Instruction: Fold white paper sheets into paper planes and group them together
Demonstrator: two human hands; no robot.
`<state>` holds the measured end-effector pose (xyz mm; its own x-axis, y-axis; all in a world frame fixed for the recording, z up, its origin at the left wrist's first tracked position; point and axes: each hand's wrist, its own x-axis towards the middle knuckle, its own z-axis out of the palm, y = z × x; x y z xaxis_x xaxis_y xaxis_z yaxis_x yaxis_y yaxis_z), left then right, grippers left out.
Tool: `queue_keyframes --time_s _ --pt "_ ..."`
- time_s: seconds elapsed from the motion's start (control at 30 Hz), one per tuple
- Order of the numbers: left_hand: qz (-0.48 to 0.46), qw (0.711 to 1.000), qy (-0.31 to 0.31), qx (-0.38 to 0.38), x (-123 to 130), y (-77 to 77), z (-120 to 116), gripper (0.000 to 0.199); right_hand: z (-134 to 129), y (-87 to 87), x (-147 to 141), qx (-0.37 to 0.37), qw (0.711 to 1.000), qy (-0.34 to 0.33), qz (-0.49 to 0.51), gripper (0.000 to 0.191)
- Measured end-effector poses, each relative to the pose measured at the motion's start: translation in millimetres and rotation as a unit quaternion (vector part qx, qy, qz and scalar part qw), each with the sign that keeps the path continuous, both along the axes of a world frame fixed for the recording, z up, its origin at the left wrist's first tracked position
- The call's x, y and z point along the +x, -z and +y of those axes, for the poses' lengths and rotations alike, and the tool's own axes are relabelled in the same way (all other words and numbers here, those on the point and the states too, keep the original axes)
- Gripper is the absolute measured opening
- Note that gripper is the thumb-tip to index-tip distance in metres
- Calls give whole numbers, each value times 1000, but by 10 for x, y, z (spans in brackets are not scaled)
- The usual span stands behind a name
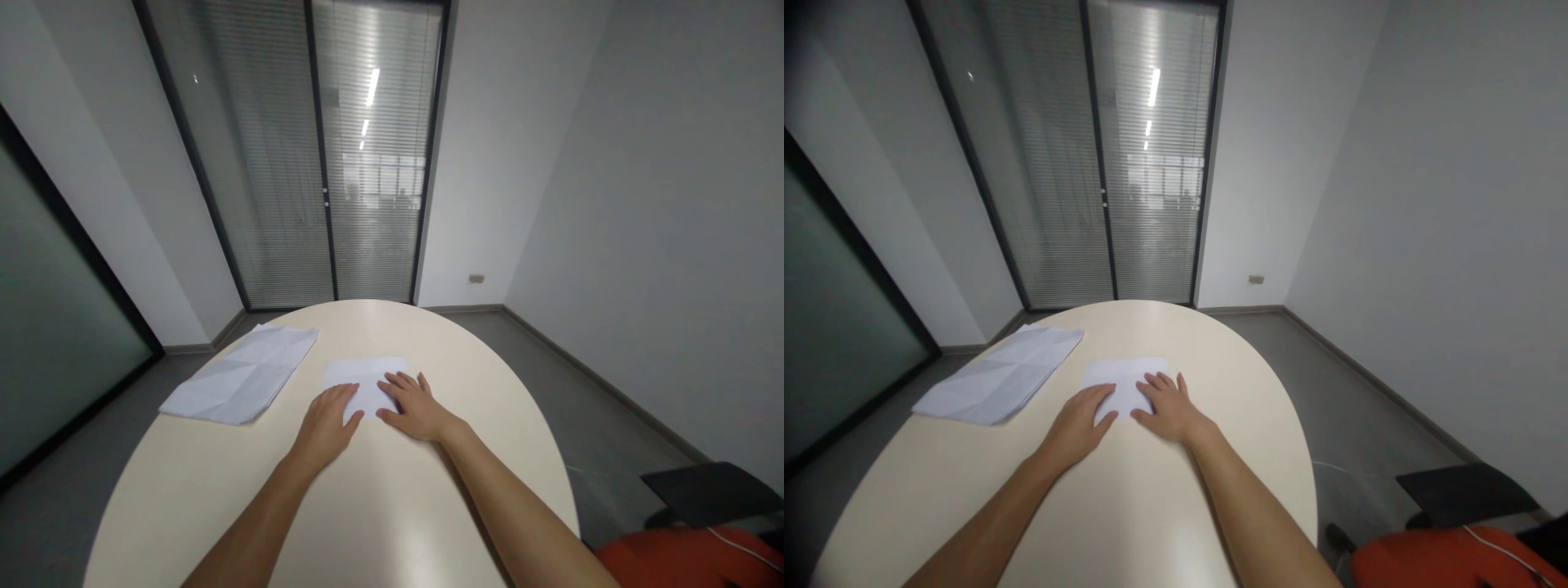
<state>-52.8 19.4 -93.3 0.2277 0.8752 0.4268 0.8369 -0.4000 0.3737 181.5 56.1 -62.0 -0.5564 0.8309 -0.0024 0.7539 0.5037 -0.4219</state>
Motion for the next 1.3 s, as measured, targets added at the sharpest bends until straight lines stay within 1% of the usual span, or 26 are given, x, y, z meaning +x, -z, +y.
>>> queue_keyframes --time_s 0.1,0.17,0.3,0.37,0.47,0.53,0.67,0.77,0.87,1.0,1.07,1.13,1.2,1.23,1.3 --pt "12 1000 -9 -4 -6 12 12 38 -14 -24 -6 14 1000 3 -7 69" --pt "14 1000 -11 -8 -17 17 27 37 -29 -66 -6 43 999 6 -11 64" --pt "4 1000 14 -9 -26 22 43 39 -54 -149 -7 99 995 5 -13 49" --pt "0 999 34 -13 -20 16 33 36 -53 -152 -17 110 994 -20 11 45" --pt "-5 997 72 -28 -4 -21 0 32 -39 -93 -47 119 989 -75 56 50" --pt "-5 996 86 -38 7 -60 -25 32 -26 -32 -68 107 989 -89 54 57" --pt "0 996 81 -43 25 -116 -58 31 -2 54 -64 66 996 -58 17 73" --pt "6 996 80 -46 23 -115 -63 30 14 48 -20 60 998 -15 3 75" --pt "7 995 88 -45 3 -104 -62 30 25 -24 14 71 997 29 -5 63" --pt "-3 992 120 -46 -13 -124 -88 30 27 -134 6 117 992 48 4 40" --pt "-8 988 142 -55 1 -150 -112 28 30 -131 -9 140 989 22 36 39" --pt "-8 983 166 -72 30 -176 -133 27 41 -72 -23 148 986 -37 73 44" --pt "-7 978 189 -87 65 -196 -144 31 65 23 -34 136 982 -93 88 46" --pt "-9 976 197 -90 82 -204 -146 35 81 71 -36 129 982 -103 87 46" --pt "-15 975 201 -88 110 -215 -149 37 116 146 -34 125 984 -99 81 46"
